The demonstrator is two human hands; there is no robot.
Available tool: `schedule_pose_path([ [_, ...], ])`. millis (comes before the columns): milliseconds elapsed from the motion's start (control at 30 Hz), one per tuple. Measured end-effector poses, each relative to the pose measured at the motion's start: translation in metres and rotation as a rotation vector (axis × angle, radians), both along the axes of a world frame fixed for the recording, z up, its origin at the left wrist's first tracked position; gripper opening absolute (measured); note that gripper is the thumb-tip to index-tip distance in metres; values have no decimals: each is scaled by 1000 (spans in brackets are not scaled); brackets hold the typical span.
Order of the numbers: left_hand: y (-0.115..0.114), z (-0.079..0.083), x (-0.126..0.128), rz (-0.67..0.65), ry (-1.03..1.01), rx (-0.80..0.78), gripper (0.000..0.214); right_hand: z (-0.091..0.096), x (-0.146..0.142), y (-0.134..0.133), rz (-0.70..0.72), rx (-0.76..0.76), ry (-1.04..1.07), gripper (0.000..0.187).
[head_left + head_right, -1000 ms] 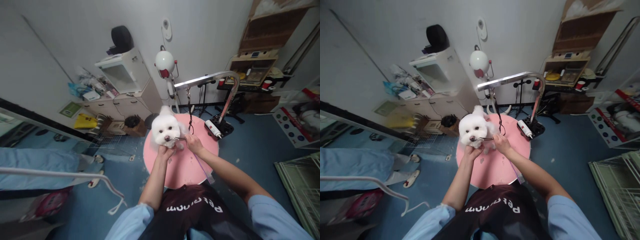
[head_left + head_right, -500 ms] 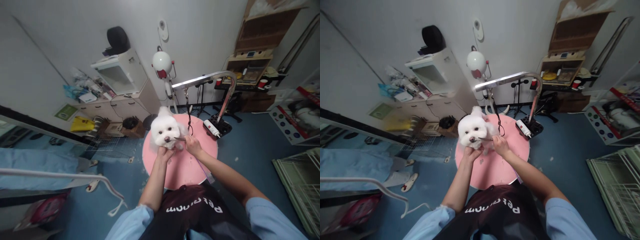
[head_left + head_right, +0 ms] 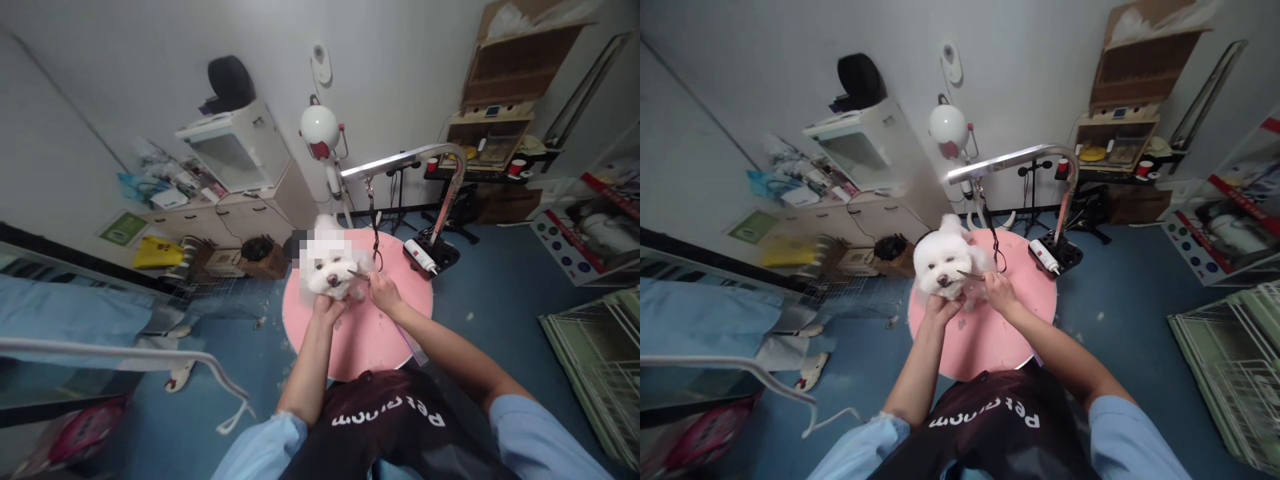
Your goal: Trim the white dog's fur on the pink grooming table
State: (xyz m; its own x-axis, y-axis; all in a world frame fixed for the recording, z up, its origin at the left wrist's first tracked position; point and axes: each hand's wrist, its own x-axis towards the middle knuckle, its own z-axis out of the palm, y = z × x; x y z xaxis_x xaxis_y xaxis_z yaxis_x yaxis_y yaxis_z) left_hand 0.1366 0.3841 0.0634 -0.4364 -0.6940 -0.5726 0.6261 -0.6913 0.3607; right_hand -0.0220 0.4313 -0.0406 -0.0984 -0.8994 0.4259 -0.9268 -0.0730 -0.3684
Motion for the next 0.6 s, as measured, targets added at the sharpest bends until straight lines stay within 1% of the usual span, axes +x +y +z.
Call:
schedule_pose_path([
  [133, 3, 5, -2, 15, -50, 1, 38, 1, 2, 1, 31, 10, -11, 23],
  [233, 5, 8, -2, 21, -67, 7, 41, 3, 5, 3, 17, 49, -24, 27],
  [367, 5, 8, -1, 16, -40, 19, 32, 3, 9, 7, 16, 47, -21, 23],
  [467, 5, 7, 0, 19, -34, 3, 27, -1, 12, 10, 0, 36, -18, 25],
  [600, 5, 10, -1, 24, -49, 15, 33, -14, 18, 9, -14, 23, -35, 25],
])
